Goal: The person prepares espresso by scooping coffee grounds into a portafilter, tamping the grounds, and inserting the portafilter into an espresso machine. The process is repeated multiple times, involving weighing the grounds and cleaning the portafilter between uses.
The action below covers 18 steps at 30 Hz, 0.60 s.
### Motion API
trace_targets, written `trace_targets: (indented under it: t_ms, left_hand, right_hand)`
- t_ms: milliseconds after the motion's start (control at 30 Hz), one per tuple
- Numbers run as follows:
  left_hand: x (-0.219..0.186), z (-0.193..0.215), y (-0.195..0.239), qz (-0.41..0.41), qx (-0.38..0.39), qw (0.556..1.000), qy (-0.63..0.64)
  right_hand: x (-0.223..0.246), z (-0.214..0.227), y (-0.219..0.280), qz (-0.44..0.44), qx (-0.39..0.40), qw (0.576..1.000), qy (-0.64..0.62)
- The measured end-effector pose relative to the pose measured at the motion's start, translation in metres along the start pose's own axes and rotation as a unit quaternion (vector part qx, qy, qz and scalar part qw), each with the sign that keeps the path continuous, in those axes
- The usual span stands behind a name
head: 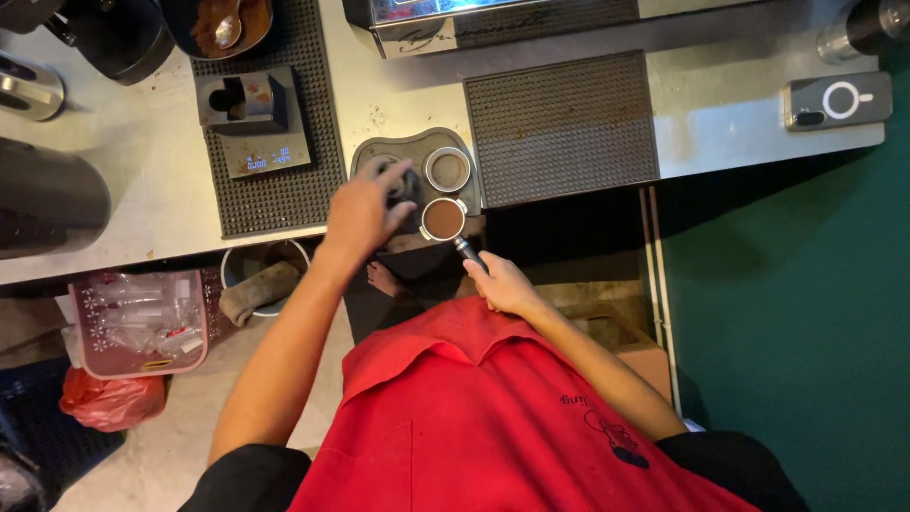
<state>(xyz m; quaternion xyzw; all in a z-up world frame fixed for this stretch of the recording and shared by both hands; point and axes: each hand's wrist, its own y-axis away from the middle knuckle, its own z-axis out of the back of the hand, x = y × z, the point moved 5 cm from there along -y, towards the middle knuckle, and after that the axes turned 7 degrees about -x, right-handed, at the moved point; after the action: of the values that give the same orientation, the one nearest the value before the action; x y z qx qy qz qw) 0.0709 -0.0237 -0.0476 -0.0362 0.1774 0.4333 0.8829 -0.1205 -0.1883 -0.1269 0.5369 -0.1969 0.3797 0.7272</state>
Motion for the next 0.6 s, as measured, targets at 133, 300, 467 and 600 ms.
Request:
trace_targets:
  t_ms: [133, 300, 467, 600]
  left_hand:
    - [0.022, -0.031, -0.003, 0.02, -0.016, 1.0, -0.018]
    - [-0.046, -0.023, 0.019, -0.151, -0.077, 0.985, -0.031]
    - [-0.039, 0.01, 0.026, -0.162, -0.113, 0.98, -0.022]
    - [-0.043, 0.044, 0.051, -0.209, -0.118, 0.969, 0.051]
  right_hand:
    - [0.017, 0.01, 0.012, -0.004, 0.003, 1.0, -0.016]
    - [0.042, 0.017, 0.015, 0.016, 0.011, 0.999, 0.044]
    - [0.09, 0.018, 0.023, 0.023, 0.029, 0.998, 0.057]
    - [0.123, 0.001, 0.013, 0.049, 0.041, 0.994, 0.089]
